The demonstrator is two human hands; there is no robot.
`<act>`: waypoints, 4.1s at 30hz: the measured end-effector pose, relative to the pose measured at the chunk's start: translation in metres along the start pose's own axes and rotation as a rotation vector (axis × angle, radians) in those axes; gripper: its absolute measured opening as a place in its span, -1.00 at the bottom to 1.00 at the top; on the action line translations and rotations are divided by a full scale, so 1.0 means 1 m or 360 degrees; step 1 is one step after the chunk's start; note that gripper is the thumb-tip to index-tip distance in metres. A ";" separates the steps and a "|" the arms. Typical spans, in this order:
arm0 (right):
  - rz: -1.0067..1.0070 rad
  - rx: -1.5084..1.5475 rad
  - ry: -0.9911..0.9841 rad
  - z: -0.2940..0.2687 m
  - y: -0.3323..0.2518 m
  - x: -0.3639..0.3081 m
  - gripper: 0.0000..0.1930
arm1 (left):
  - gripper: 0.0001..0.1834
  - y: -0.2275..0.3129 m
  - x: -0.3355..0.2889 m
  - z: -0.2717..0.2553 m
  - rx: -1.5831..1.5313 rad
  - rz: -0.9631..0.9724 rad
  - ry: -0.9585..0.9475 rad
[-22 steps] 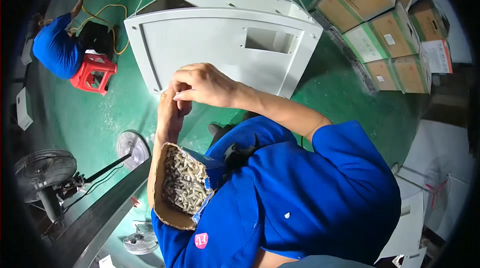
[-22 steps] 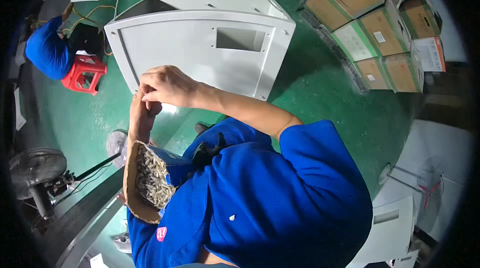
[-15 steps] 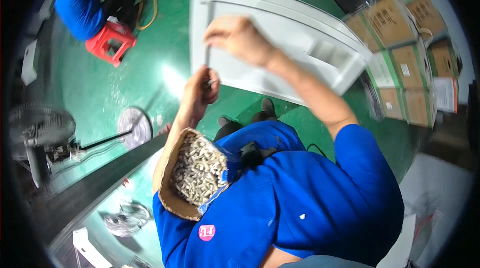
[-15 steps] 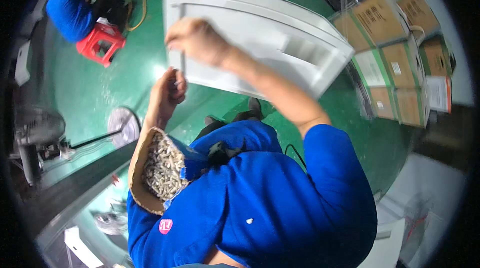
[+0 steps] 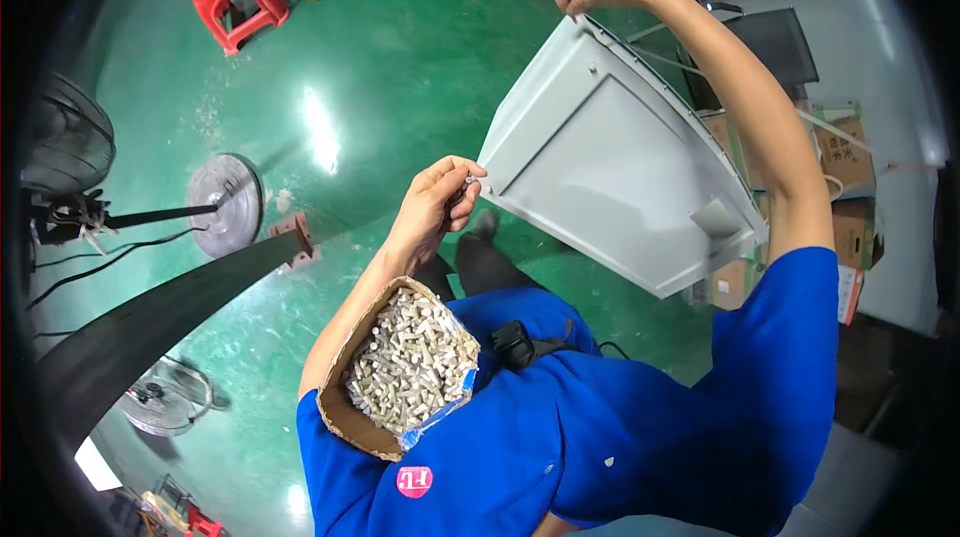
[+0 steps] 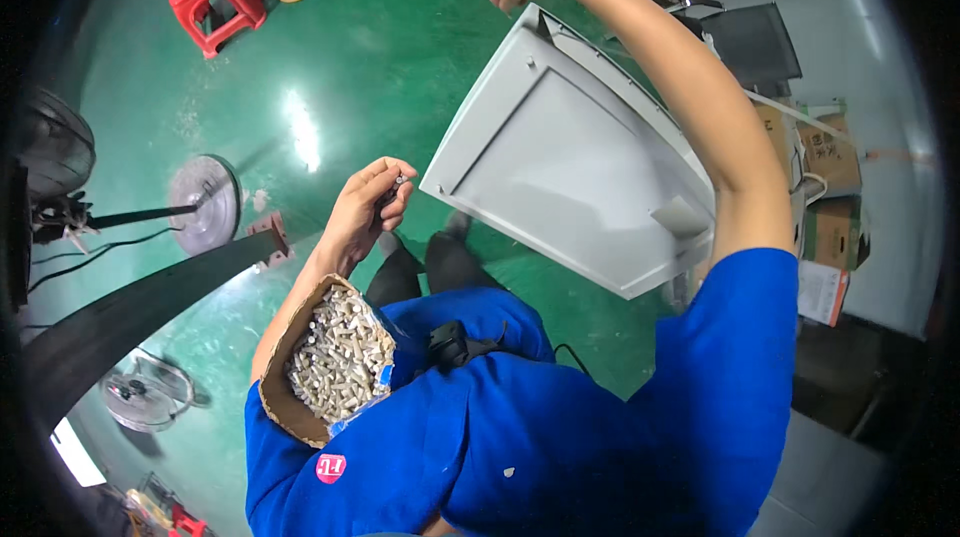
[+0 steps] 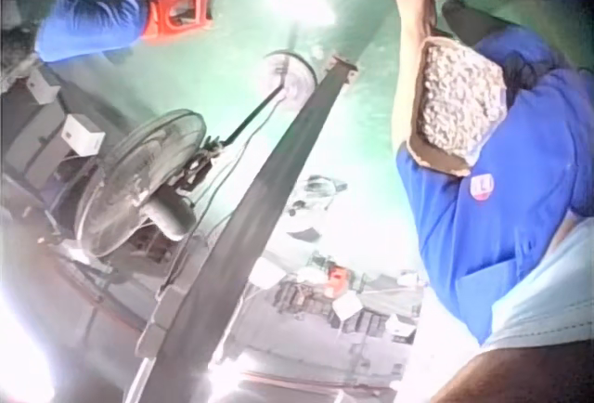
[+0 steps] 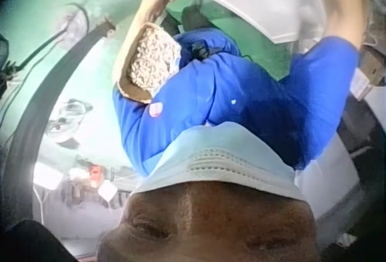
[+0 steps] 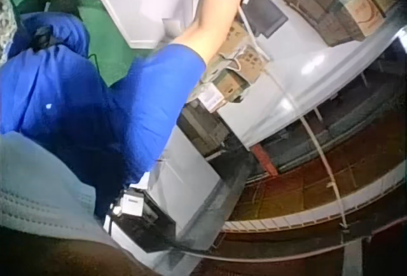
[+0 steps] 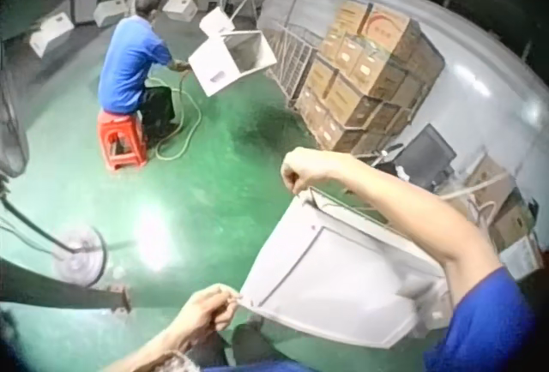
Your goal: Manually inserting small plastic or metal fasteners into holes on white metal enclosure panels.
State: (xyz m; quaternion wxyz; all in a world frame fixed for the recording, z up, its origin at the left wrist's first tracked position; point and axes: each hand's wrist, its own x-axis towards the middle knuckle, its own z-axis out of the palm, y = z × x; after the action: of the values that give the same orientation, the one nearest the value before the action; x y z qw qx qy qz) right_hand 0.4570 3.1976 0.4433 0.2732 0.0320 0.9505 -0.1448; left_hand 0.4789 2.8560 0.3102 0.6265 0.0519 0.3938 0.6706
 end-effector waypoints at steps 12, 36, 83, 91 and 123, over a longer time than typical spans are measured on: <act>0.0132 0.0071 -0.0476 -0.017 -0.007 0.005 -0.89 | -0.74 0.005 -0.001 -0.005 -0.0453 0.0076 -0.0025; 0.0104 -0.0685 -0.0793 -0.048 -0.114 -0.015 -0.94 | -0.68 0.028 0.009 0.015 -0.0709 0.0073 -0.0030; -0.1041 -0.0271 0.0475 0.101 -0.146 -0.046 -0.78 | -0.57 -0.002 0.011 0.024 -0.1035 -0.0126 -0.0274; -0.0264 0.0028 -0.0140 0.009 -0.130 -0.072 -0.90 | -0.55 -0.001 0.013 0.045 -0.1046 -0.0089 -0.0366; 0.0674 -0.0091 -0.0590 0.053 -0.109 -0.219 -0.93 | -0.59 -0.035 0.007 0.058 -0.0689 -0.0377 -0.0577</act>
State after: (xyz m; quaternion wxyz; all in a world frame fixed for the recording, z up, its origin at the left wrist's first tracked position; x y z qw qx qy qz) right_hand 0.6544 3.0820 0.5447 0.4673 0.1951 0.8601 -0.0609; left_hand 0.5378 2.8855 0.3264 0.7569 -0.0102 0.1269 0.6410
